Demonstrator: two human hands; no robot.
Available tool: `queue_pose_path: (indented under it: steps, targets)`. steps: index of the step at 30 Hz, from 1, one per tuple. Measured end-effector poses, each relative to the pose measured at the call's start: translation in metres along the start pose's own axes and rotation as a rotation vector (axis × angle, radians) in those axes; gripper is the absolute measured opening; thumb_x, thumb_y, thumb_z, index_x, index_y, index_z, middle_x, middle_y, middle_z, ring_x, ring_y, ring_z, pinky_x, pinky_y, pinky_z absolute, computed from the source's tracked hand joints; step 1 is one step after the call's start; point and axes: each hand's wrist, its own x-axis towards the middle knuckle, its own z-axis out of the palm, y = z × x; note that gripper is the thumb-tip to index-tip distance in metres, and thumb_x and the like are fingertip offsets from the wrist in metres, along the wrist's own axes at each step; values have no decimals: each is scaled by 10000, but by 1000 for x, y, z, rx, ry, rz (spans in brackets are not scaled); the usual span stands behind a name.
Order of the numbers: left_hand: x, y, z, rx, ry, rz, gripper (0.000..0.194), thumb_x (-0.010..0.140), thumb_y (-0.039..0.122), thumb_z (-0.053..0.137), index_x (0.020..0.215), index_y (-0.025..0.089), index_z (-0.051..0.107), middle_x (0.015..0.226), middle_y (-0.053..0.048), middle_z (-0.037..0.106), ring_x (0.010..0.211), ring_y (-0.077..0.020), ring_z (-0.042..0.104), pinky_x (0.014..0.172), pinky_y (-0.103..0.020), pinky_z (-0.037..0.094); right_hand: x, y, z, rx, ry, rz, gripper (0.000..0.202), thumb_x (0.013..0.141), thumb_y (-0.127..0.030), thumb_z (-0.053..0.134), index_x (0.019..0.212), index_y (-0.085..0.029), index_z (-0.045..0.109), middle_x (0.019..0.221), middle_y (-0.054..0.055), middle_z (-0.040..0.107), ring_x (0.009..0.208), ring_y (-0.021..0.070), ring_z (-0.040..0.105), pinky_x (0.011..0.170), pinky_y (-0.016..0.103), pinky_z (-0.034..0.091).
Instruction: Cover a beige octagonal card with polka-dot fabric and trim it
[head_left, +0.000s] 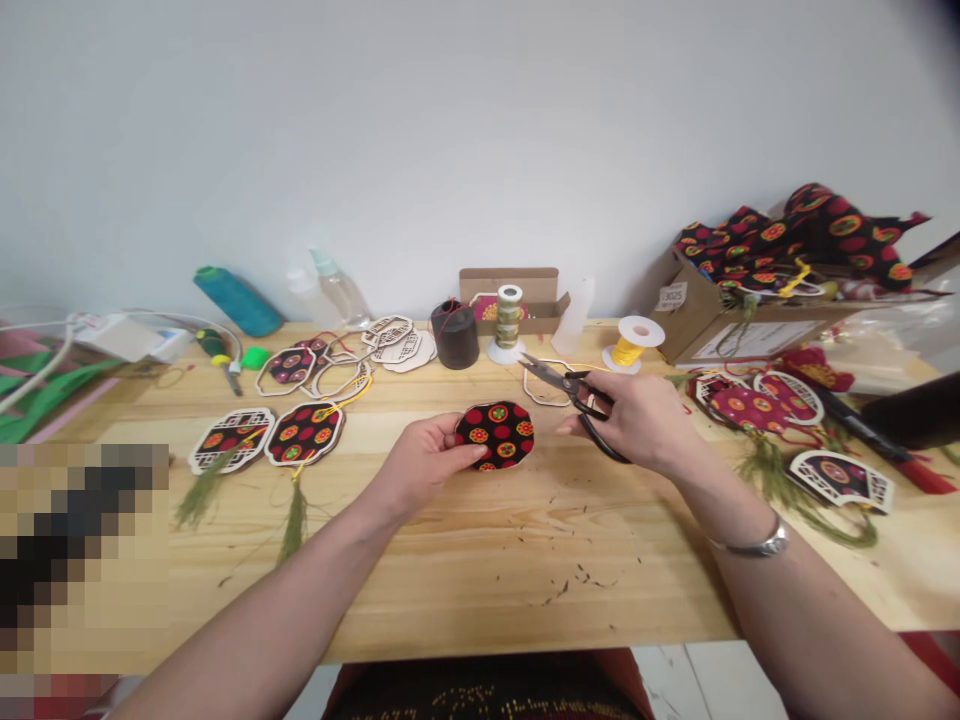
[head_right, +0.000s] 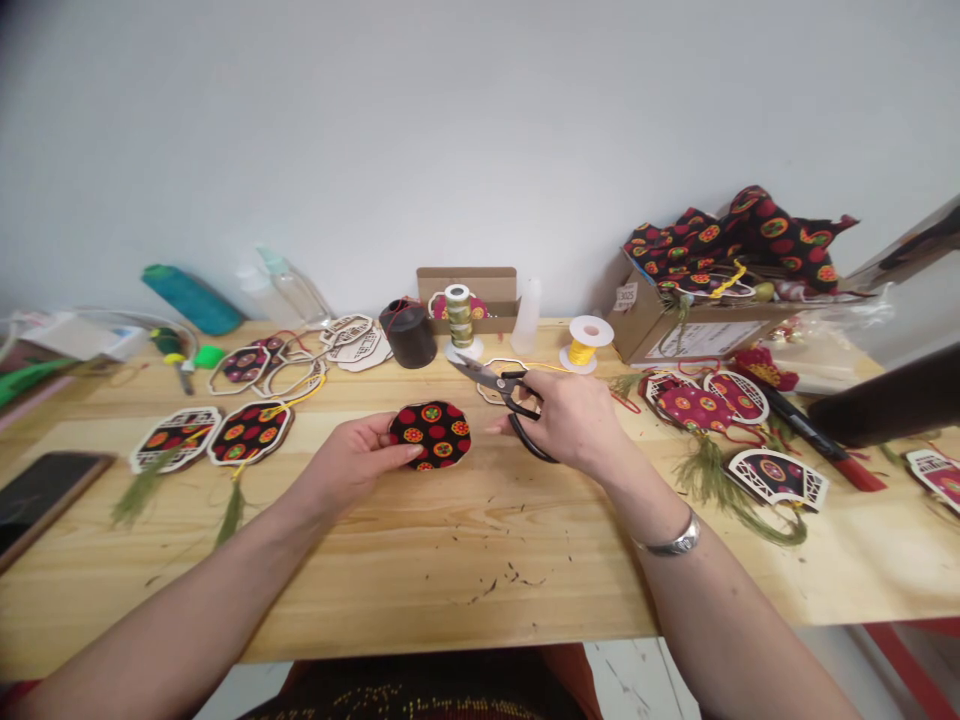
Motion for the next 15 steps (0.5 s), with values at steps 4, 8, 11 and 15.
queue_pose_path:
  steps: [4,8,11,15]
  targets:
    - [0,-1,1,32,-10,-9,367,667,248,787,1013,151,712,936,-57,784,902,-219,726,890,-363,544,-3,-4,-4,26,-52,-175,460,785,-627,574,816,-176,658,647,61,665,585,194,577,532,274,259]
    - [-1,-1,1,86,-19,-8,367,676,269,780,1016,150,709,952,-65,782,914,-237,725,895,-385,542,-4,-6,-4,-1,-30,-279,445,799,-599,583,839,-165,672,658,65,661,626,203,593,537,283,248]
    - [-2,0,2,94,-44,-9,353,688,261,764,1022,156,715,1012,-70,774,950,-233,720,925,-386,530,-5,-6,-5,-15,-35,-297,445,798,-599,585,828,-163,670,689,71,677,629,200,594,536,285,248]
    - [-2,0,3,92,-64,-17,302,695,230,745,991,173,726,1019,-54,775,941,-214,722,924,-365,530,-5,-8,-6,-56,-74,-285,445,799,-598,574,804,-162,658,718,85,697,620,199,593,531,291,238]
